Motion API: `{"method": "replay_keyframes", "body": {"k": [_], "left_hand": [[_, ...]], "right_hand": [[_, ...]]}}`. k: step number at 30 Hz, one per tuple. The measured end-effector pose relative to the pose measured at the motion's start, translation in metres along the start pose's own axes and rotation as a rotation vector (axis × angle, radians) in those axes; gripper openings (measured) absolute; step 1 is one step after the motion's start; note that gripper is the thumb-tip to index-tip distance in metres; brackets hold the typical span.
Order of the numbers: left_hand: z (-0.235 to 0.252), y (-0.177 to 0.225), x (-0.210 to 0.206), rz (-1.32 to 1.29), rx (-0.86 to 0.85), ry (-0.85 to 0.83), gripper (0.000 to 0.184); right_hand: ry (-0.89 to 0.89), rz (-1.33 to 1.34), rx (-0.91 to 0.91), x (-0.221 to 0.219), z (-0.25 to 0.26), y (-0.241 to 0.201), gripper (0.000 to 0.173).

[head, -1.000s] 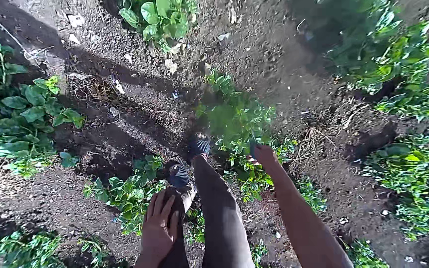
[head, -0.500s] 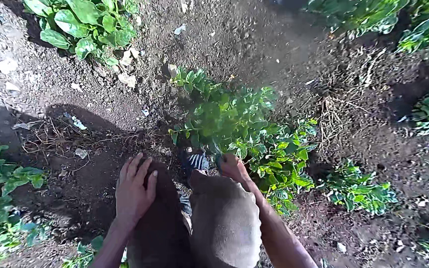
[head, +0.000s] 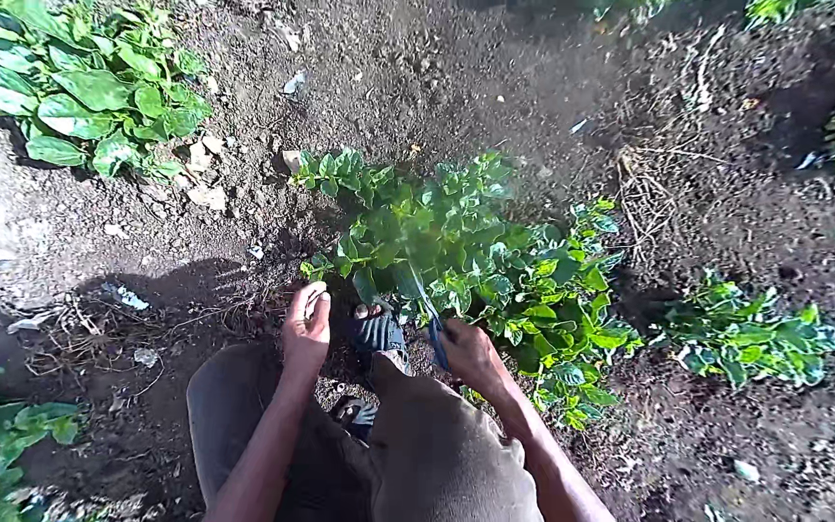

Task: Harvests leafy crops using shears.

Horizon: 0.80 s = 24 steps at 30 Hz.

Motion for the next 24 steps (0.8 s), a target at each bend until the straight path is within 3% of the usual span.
{"method": "replay_keyframes", "body": {"k": [4,9,11,13,15,17,20,24], "left_hand": [[0.007,0.006,0.037,0.104,-0.016,0.060,0.033],[0.070,0.042,0.049,0.176,-0.095,0.097,0.028],[0.116,0.046,0.037,0.177,-0.025,0.100,0.030],[0.167,0.041,0.023,0.355,-0.013,0.076,0.047],[0.211,0.037,0.007,0.646,-0.080,0.026,0.062],[0.237,0.032,-0.009,0.815,-0.086,-0.029,0.066],[0.247,0.025,-0.026,0.917,-0.040,-0.086,0.054],[0.247,0.038,-0.030,0.835,-0.113,-0.042,0.033]], "right_hand": [[0.213,0.091,-0.055,0.073,-0.007,0.010,0.036],[0.239,-0.240,0.022,0.154,0.065,-0.032,0.038],[0.159,-0.316,0.052,0.151,0.103,-0.052,0.035],[0.044,-0.420,0.095,0.131,0.123,-0.066,0.035],[-0.111,-0.569,0.099,0.100,0.120,-0.073,0.040],[-0.188,-0.642,0.061,0.076,0.106,-0.071,0.044],[-0.178,-0.617,0.015,0.058,0.091,-0.061,0.044],[-0.163,-0.539,0.016,0.049,0.087,-0.053,0.042]]}}
Point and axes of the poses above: each hand's wrist, its own z-axis towards the middle knuckle, its own x-axis out of the back of the hand, y = z × x, the point moved 8 cm from there along z, towards the middle knuckle, and after that the axes turned 15 degrees about -z, right-handed, at the moved point
